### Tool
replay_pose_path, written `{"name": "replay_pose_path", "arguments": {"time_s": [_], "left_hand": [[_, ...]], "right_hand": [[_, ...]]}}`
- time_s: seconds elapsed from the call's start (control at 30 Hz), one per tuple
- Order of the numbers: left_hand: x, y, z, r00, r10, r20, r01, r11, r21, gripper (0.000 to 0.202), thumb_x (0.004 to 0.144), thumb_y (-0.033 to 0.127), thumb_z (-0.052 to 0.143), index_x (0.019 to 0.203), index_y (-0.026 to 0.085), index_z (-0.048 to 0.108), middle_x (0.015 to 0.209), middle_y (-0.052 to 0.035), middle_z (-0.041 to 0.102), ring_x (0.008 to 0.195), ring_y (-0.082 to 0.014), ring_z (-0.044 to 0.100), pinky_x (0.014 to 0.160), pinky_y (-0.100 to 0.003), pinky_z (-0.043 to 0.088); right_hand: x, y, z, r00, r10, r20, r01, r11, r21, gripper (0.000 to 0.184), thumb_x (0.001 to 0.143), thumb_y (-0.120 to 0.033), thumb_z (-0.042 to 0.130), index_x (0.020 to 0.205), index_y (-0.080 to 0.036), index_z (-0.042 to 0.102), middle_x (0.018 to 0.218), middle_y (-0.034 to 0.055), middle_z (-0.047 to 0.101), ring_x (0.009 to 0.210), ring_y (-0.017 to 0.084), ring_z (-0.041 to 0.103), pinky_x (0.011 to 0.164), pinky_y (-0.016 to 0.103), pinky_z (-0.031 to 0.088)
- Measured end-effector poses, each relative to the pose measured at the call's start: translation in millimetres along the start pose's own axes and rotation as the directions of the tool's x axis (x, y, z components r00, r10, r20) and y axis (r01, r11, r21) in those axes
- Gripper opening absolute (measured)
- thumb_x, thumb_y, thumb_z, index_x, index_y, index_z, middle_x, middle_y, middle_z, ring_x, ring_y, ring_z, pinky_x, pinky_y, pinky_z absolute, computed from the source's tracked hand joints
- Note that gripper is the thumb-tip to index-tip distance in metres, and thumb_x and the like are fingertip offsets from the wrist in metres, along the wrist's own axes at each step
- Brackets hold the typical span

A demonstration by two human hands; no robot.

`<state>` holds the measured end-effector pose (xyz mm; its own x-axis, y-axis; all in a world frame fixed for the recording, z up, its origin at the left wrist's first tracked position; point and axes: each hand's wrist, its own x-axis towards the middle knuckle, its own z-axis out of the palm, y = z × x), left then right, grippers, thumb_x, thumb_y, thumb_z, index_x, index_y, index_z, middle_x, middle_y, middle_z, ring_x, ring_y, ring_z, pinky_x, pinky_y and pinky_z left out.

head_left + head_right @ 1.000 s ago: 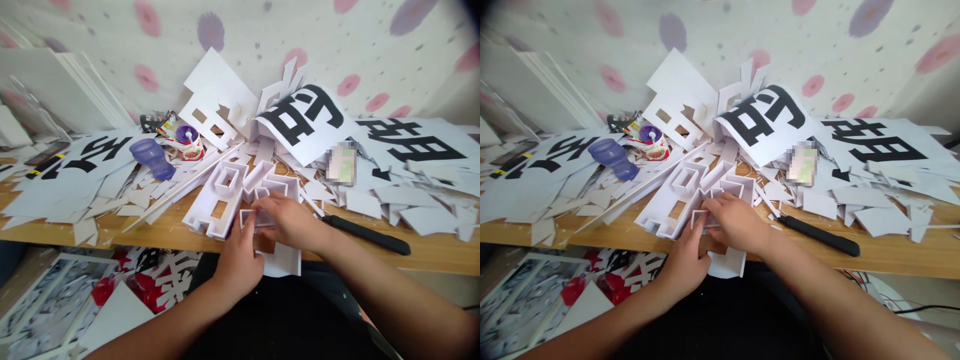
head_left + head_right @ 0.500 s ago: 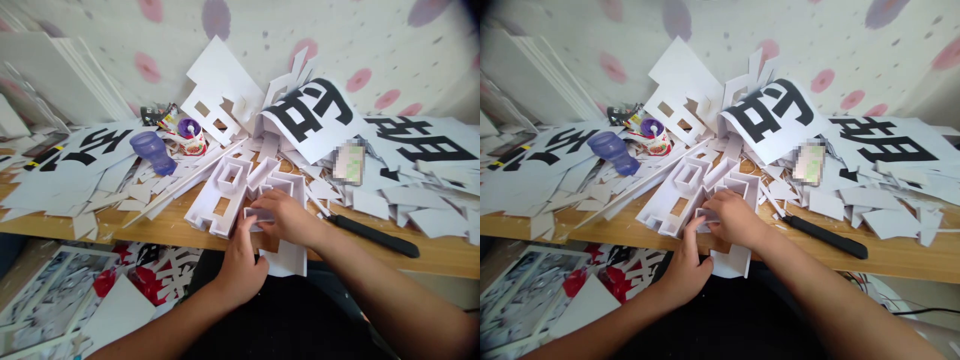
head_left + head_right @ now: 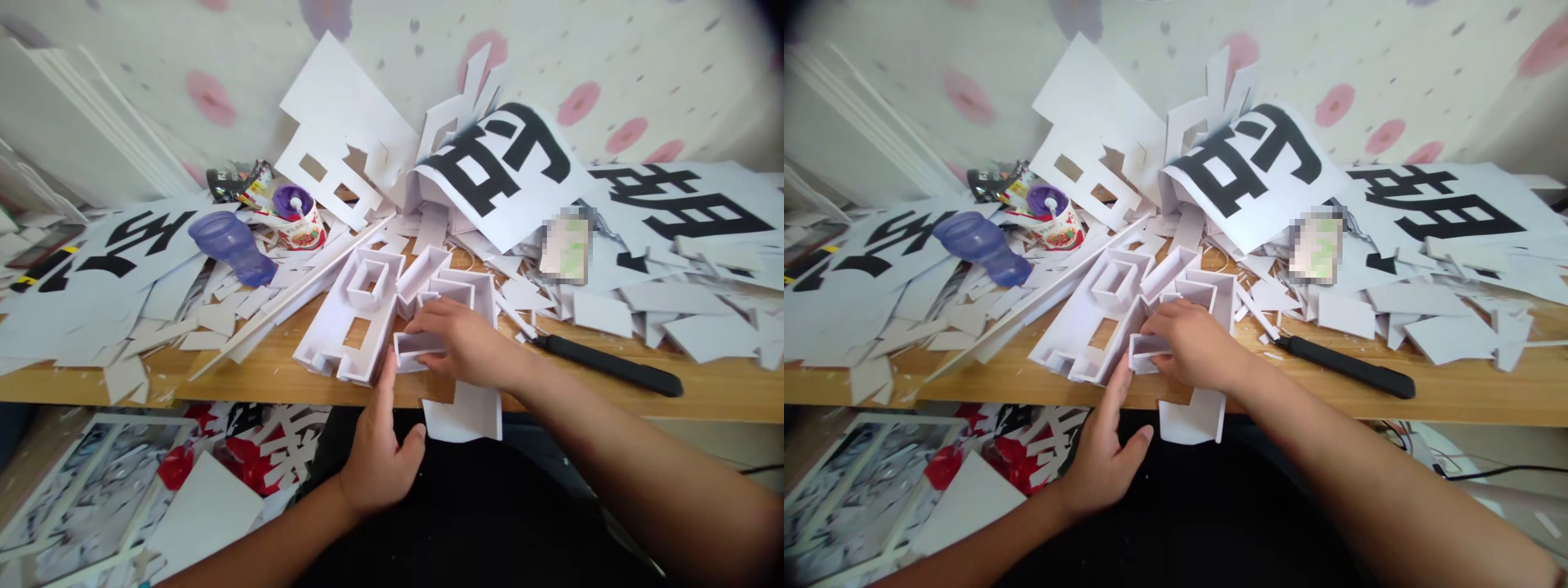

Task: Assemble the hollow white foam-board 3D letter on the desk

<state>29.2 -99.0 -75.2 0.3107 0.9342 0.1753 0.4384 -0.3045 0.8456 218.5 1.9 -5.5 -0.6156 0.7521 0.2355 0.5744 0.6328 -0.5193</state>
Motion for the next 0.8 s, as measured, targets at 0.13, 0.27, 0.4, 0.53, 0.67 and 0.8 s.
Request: {"name": "replay_pose_path", "arguments": {"time_s": [0.13,0.27,0.4,0.53,0.67,0.8], "left_hand": [[1.7,2.0,-2.0,1.000,0.003,0.019,-0.004,0.999,0.051,0.088,0.087,0.012,0.052,0.158,0.024,0.002,0.166,-0.0113,0.013,0.151,-0.0282,0.020,0.123,-0.047,0.022],[3.1,2.6,-4.4,1.000,-0.003,0.026,0.001,0.996,0.089,0.079,0.093,0.017,0.047,0.158,0.023,0.003,0.166,-0.0123,0.015,0.151,-0.0266,0.021,0.123,-0.045,0.023],[5.2,0.9,-4.9,1.000,-0.016,-0.001,0.016,0.997,0.071,0.068,0.099,0.022,0.040,0.158,0.024,0.006,0.165,-0.0117,0.019,0.149,-0.0261,0.027,0.122,-0.045,0.026],[7.1,-1.9,-4.0,1.000,-0.010,-0.023,0.011,0.998,0.054,0.068,0.099,0.023,0.042,0.158,0.028,0.009,0.164,-0.0091,0.024,0.148,-0.0264,0.030,0.122,-0.046,0.027],[7.4,-4.0,-3.4,0.999,-0.019,-0.035,0.021,0.999,0.049,0.070,0.097,0.022,0.046,0.158,0.030,0.011,0.164,-0.0081,0.024,0.149,-0.0273,0.029,0.122,-0.047,0.027],[7.3,-4.1,-3.5,0.999,-0.016,-0.036,0.017,0.999,0.045,0.072,0.096,0.022,0.047,0.158,0.031,0.011,0.164,-0.0075,0.024,0.147,-0.0287,0.031,0.122,-0.049,0.026]], "right_hand": [[0.9,0.6,-1.1,1.000,-0.010,0.021,0.010,1.000,-0.001,0.025,0.075,-0.010,0.069,0.100,-0.016,0.067,0.100,0.0084,0.068,0.093,0.024,0.058,0.083,0.036,0.045],[0.9,1.5,-0.4,0.999,-0.012,0.038,0.012,1.000,-0.003,0.025,0.077,-0.011,0.068,0.101,-0.016,0.067,0.101,0.0085,0.067,0.096,0.024,0.058,0.085,0.036,0.044],[0.3,2.0,0.1,0.999,-0.021,0.032,0.021,1.000,-0.006,0.026,0.076,-0.011,0.068,0.102,-0.015,0.067,0.101,0.0092,0.067,0.096,0.025,0.057,0.085,0.037,0.044],[-0.5,2.2,-3.1,0.998,-0.038,0.041,0.037,0.999,0.025,0.031,0.074,-0.014,0.071,0.105,-0.013,0.068,0.102,0.0109,0.066,0.096,0.026,0.057,0.084,0.038,0.044],[-1.0,2.6,-5.9,0.995,-0.091,0.037,0.088,0.994,0.069,0.026,0.084,-0.024,0.066,0.107,-0.012,0.070,0.100,0.0125,0.067,0.094,0.026,0.058,0.084,0.040,0.044],[-0.8,2.1,-4.6,0.998,-0.064,0.013,0.062,0.995,0.084,0.023,0.093,-0.019,0.055,0.106,-0.011,0.072,0.099,0.0130,0.068,0.095,0.024,0.058,0.086,0.039,0.045]]}}
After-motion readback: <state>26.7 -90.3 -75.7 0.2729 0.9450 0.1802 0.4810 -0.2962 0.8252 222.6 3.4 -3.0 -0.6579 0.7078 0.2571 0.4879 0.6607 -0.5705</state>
